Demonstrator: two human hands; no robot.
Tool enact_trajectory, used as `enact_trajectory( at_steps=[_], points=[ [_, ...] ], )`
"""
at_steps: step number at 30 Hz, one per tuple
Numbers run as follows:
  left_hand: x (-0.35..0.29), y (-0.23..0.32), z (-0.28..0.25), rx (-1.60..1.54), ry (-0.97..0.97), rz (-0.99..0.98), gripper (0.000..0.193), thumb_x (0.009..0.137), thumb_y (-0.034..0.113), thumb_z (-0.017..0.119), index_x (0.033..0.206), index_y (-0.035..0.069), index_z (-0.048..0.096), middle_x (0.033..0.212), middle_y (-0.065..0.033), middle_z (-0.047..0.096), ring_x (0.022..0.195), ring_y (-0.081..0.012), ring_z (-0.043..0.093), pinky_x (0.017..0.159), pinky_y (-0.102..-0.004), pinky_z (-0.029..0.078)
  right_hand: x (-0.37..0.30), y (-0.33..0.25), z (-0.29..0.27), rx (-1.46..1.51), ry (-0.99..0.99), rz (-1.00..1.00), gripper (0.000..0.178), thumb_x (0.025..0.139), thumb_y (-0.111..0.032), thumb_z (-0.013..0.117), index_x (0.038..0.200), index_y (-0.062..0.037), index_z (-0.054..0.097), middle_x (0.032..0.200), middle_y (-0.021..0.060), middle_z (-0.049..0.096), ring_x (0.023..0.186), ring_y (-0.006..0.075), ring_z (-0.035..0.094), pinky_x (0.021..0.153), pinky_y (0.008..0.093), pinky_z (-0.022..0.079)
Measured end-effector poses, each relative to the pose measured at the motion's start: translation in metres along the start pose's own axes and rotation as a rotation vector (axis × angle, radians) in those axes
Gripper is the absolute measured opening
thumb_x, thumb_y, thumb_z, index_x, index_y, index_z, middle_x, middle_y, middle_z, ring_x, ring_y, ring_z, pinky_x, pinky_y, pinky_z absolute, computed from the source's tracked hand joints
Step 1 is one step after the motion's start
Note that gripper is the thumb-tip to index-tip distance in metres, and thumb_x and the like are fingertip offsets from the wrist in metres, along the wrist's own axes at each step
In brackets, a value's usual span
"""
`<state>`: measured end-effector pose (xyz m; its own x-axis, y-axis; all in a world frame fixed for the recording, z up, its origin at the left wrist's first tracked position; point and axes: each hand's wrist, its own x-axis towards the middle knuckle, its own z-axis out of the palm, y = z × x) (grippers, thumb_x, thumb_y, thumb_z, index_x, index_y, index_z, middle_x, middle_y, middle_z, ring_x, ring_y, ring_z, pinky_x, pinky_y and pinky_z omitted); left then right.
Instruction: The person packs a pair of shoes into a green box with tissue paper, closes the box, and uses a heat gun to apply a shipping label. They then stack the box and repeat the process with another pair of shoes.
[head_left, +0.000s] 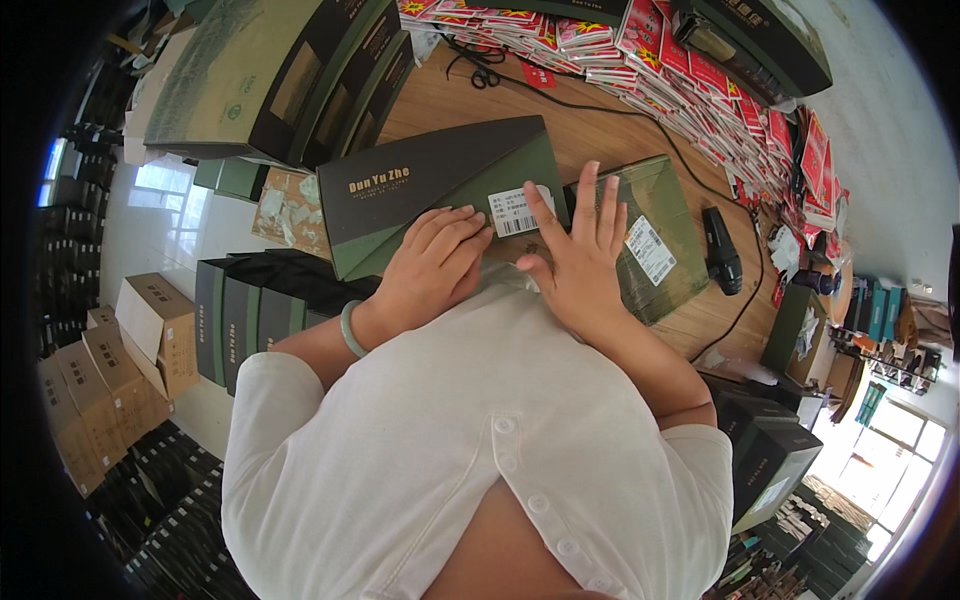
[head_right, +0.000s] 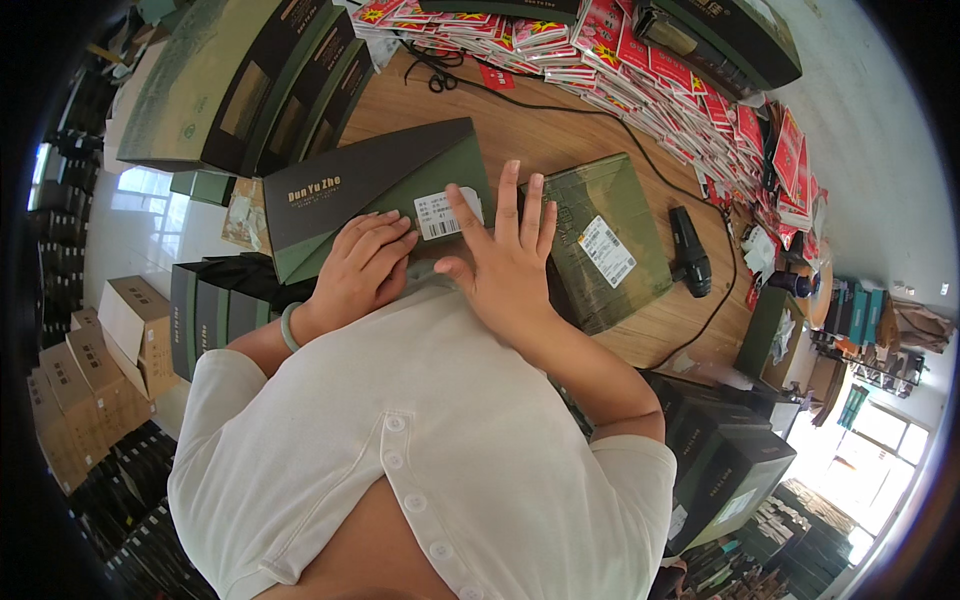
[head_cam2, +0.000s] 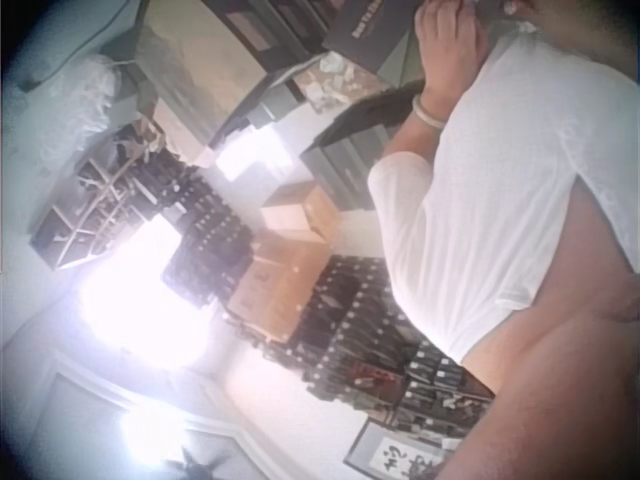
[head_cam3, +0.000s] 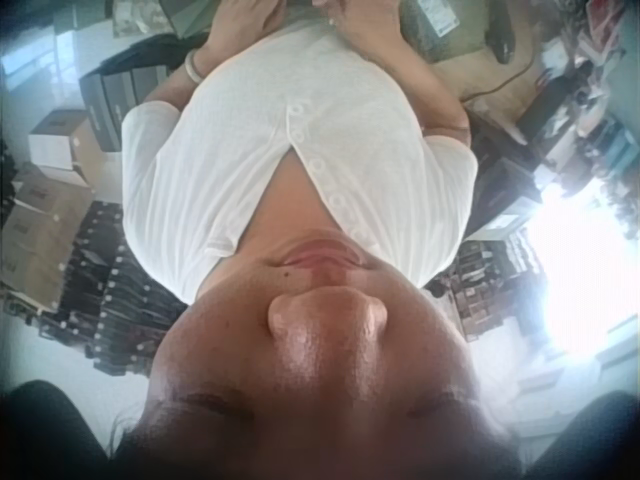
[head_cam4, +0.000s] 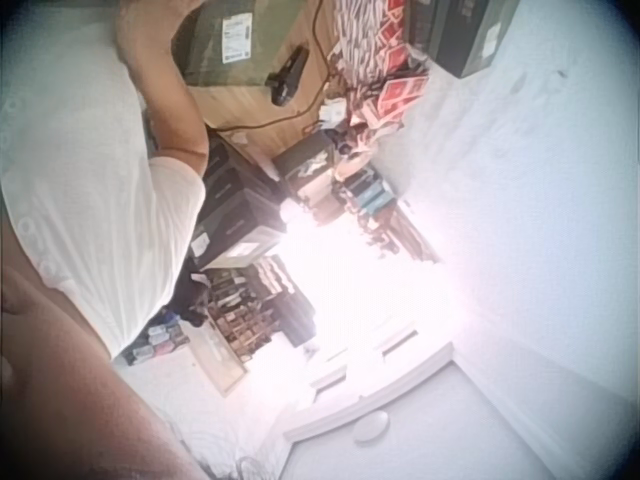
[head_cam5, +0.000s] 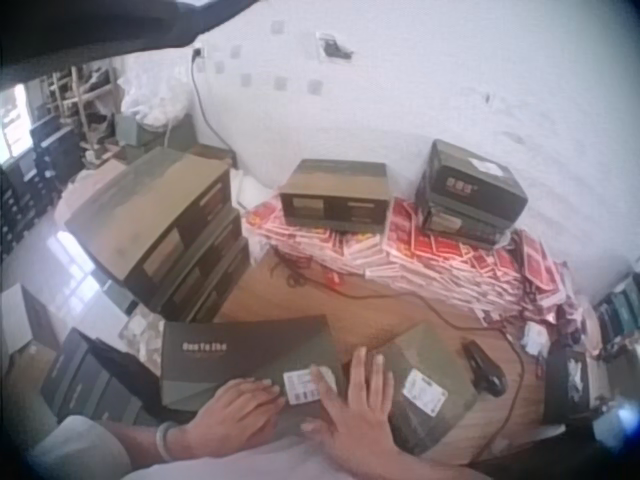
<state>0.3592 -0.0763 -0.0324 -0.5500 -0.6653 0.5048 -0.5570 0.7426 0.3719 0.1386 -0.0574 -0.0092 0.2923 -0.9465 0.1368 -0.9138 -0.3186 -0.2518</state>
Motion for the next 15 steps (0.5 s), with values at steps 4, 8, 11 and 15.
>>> enact_trajectory(
  at_steps=[4,8,11,15],
  points=[
    [0.001,0.000,0.001,0.009,0.019,0.001,0.037,0.077,0.004,0.069,0.113,0.002,0.064,0.118,-0.0099,0.059,0.117,-0.0277,0.056,0.102,-0.0444,0.045,0.010,0.015,0.023,-0.011,0.010,0.106,0.078,0.088,-0.053,0.060,0.155,-0.0296,0.027,0.159,0.0296,0.004,0.144,0.0543,0.003,0.111,0.0689,0.010],
    [0.002,0.000,0.000,0.017,0.028,0.005,0.035,0.077,0.004,0.069,0.112,0.003,0.064,0.117,-0.0096,0.060,0.115,-0.0270,0.057,0.102,-0.0439,0.045,0.011,0.018,0.021,0.048,0.020,0.113,0.074,0.094,-0.045,0.058,0.156,-0.0209,0.025,0.159,0.0306,0.004,0.144,0.0540,0.006,0.113,0.0660,0.013],
    [0.002,0.002,0.000,0.015,0.025,-0.002,0.035,0.077,0.004,0.069,0.111,0.003,0.064,0.116,-0.0094,0.060,0.115,-0.0265,0.057,0.102,-0.0438,0.046,0.017,0.032,0.030,0.335,0.107,0.182,0.070,0.099,-0.038,0.053,0.155,-0.0106,0.022,0.158,0.0305,0.010,0.145,0.0496,0.013,0.115,0.0567,0.019],
    [0.002,0.002,0.001,0.017,0.034,-0.003,0.034,0.078,0.004,0.069,0.111,0.003,0.064,0.117,-0.0092,0.060,0.116,-0.0263,0.057,0.102,-0.0439,0.045,0.029,0.038,0.039,0.867,0.033,0.250,0.062,0.103,-0.031,0.047,0.153,-0.0020,0.025,0.153,0.0270,0.030,0.143,0.0374,0.030,0.115,0.0396,0.026]
  ],
)
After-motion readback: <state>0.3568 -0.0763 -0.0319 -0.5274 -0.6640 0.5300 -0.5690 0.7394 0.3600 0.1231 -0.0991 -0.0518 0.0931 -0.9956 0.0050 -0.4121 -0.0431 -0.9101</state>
